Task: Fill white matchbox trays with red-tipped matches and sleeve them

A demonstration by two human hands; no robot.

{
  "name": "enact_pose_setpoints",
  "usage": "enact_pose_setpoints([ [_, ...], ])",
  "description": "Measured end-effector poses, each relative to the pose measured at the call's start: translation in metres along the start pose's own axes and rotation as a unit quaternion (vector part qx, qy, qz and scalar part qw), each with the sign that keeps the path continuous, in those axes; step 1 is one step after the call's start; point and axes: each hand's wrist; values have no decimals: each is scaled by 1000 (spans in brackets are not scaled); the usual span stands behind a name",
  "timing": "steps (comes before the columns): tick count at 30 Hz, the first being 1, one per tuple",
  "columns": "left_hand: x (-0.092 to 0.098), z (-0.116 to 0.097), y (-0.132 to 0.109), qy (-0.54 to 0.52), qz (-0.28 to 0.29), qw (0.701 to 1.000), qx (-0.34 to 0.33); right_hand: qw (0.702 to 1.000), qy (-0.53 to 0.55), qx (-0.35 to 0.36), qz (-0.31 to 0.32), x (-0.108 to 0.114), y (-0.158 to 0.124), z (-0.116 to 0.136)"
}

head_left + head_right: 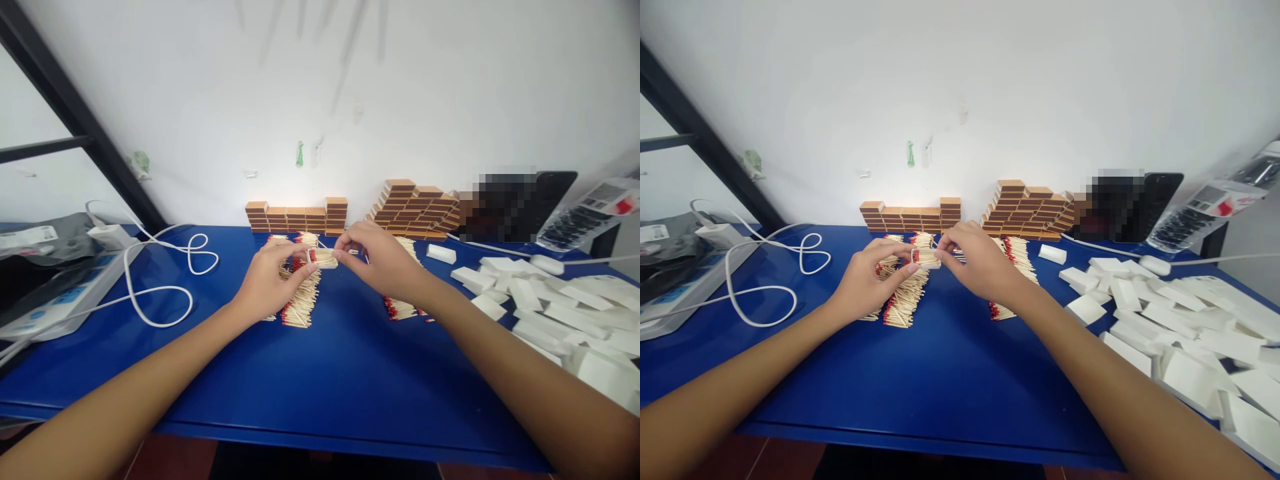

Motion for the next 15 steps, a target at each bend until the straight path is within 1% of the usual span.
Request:
enact_pose_setpoints([
  [4,0,2,1,-6,-8,1000,17,1000,-4,-18,2,3,0,-3],
  [9,1,-2,0,-16,-4,1000,14,1000,14,-22,17,1,1,0],
  [13,1,-4,-1,-24,-3,1000,16,999,24,-40,-8,-1,1,1],
  [15,1,-4,-1,-29,-6,999,12,997,41,-66,-20,-3,0,0],
])
Point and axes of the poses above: each hand's wrist, its own y-axis towards the middle knuckle, its own x-axis out of the back of the hand, z = x × y, and after that the axes turned 12 degrees about x, right-handed
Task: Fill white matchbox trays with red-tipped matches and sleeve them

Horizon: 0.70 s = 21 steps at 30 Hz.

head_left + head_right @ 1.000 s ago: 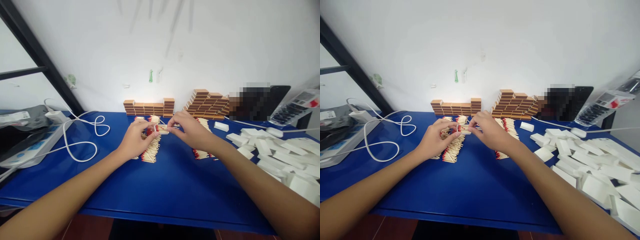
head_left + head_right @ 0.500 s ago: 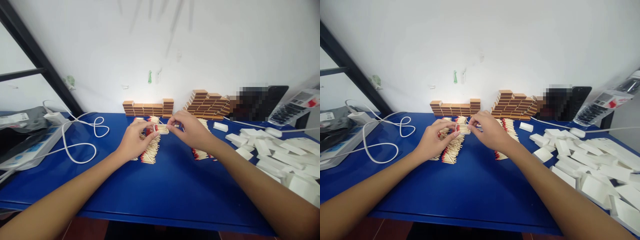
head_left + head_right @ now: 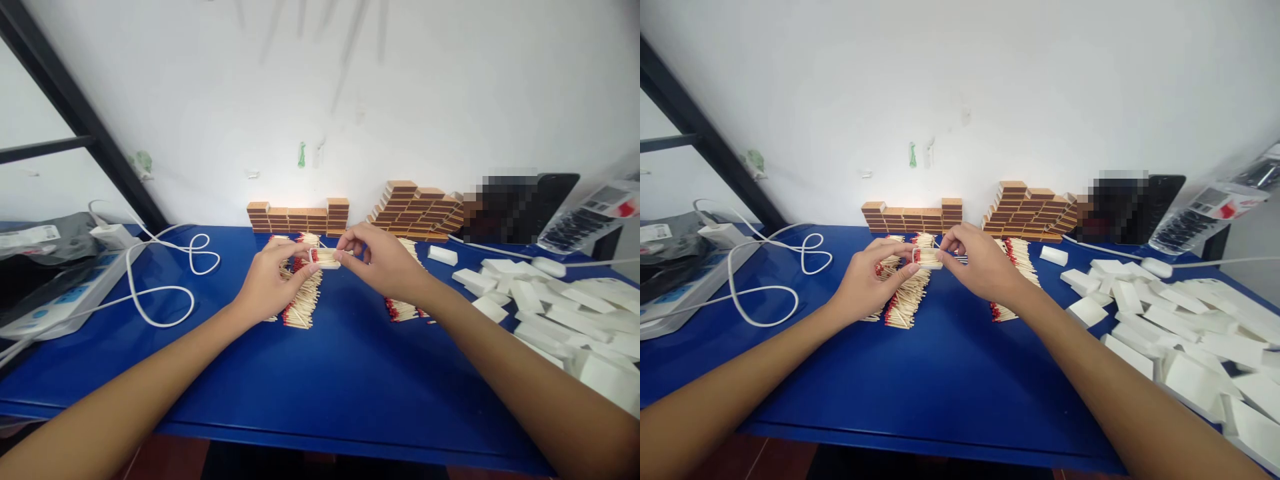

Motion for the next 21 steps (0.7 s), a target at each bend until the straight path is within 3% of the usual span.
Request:
enact_pose_setpoints([
  [7,-1,2,0,1,-7,1000,-6,991,112,-76,6,-9,-1,-1],
  [21,0,5,1,18,-12,1000,-2,974,57,-206,-71,-1,3,-35],
])
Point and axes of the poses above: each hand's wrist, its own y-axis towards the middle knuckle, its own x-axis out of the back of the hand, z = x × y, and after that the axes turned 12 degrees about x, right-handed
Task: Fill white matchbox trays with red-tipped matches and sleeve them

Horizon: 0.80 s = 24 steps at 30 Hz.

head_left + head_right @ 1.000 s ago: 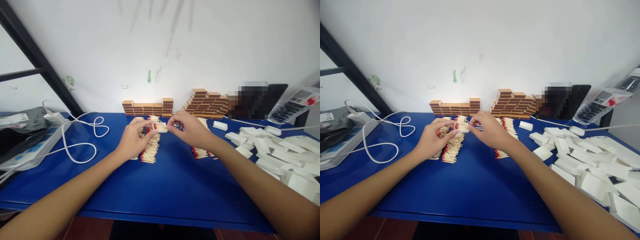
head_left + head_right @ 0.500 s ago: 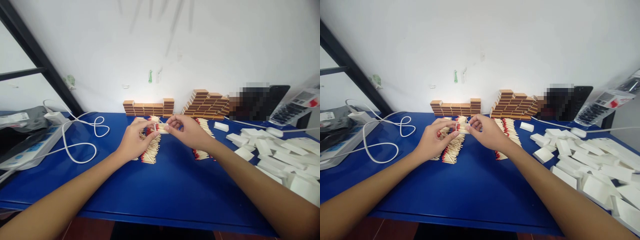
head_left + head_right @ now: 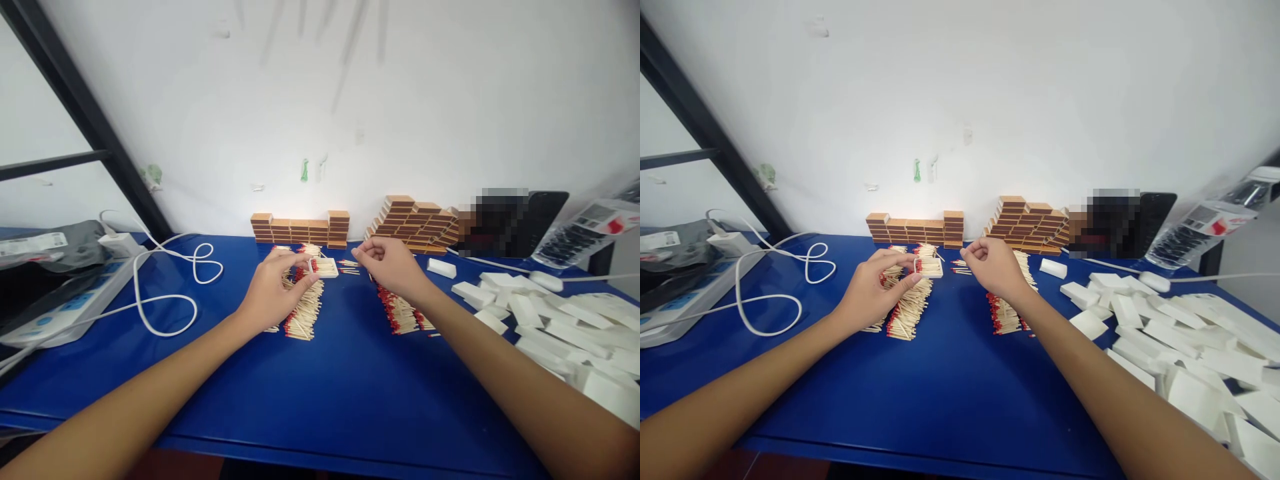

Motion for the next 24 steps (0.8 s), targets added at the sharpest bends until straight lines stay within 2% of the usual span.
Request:
enact_pose_setpoints([
  [5,0,2,-1,0,-8,1000,22,1000,-8,-1,-9,-2,1,-11],
  [10,-1,3,-1,-1,-10,1000,16,999,-39,10,-26,-4,7,-15],
  [13,-1,3,-2,-6,-2,1000,15,992,-106,-15,-69,-4,28,-8],
  [16,-2,2,-3,-16,7,1000,21,984,-140,-55,-97,-4,61,-1],
  [20,-3,0,-4,-34,10,999,34,982,-134,-86,-97,-10,95,1],
  [24,-1,-2,-3,-38,3,999,24,985,-96,-116,-88,-22,104,-1],
])
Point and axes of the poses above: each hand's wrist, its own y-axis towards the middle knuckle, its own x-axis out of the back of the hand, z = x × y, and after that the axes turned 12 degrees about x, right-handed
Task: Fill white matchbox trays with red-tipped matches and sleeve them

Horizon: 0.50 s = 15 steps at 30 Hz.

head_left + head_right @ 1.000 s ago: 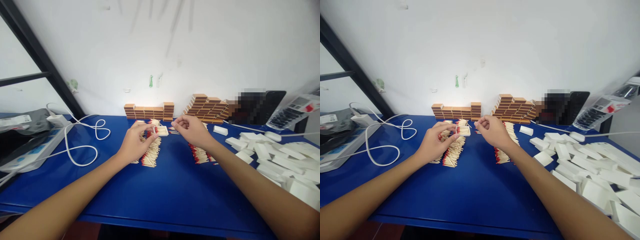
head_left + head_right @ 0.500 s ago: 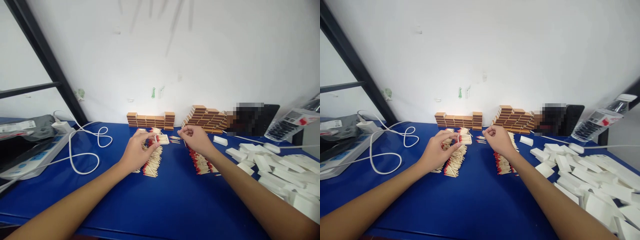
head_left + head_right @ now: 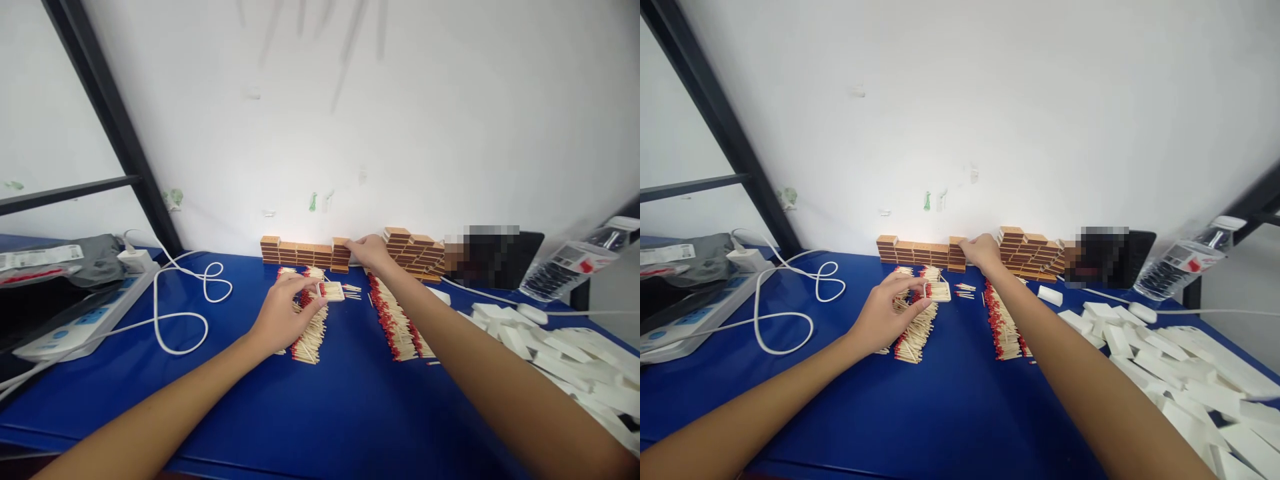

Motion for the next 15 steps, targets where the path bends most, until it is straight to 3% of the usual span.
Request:
enact_pose_setpoints([
  [4,3,0,3,-7,-16,1000,-5,997,79,-23,-2,1,-3,6],
  [7,3,2,5,-11,-29,999,11,990,143,-10,-17,18,-16,8],
  [11,2,6,5,-42,-58,996,57,979,202,34,-18,45,-63,-2],
  [15,1,8,5,-44,-65,994,70,955,292,35,21,48,-113,-13],
])
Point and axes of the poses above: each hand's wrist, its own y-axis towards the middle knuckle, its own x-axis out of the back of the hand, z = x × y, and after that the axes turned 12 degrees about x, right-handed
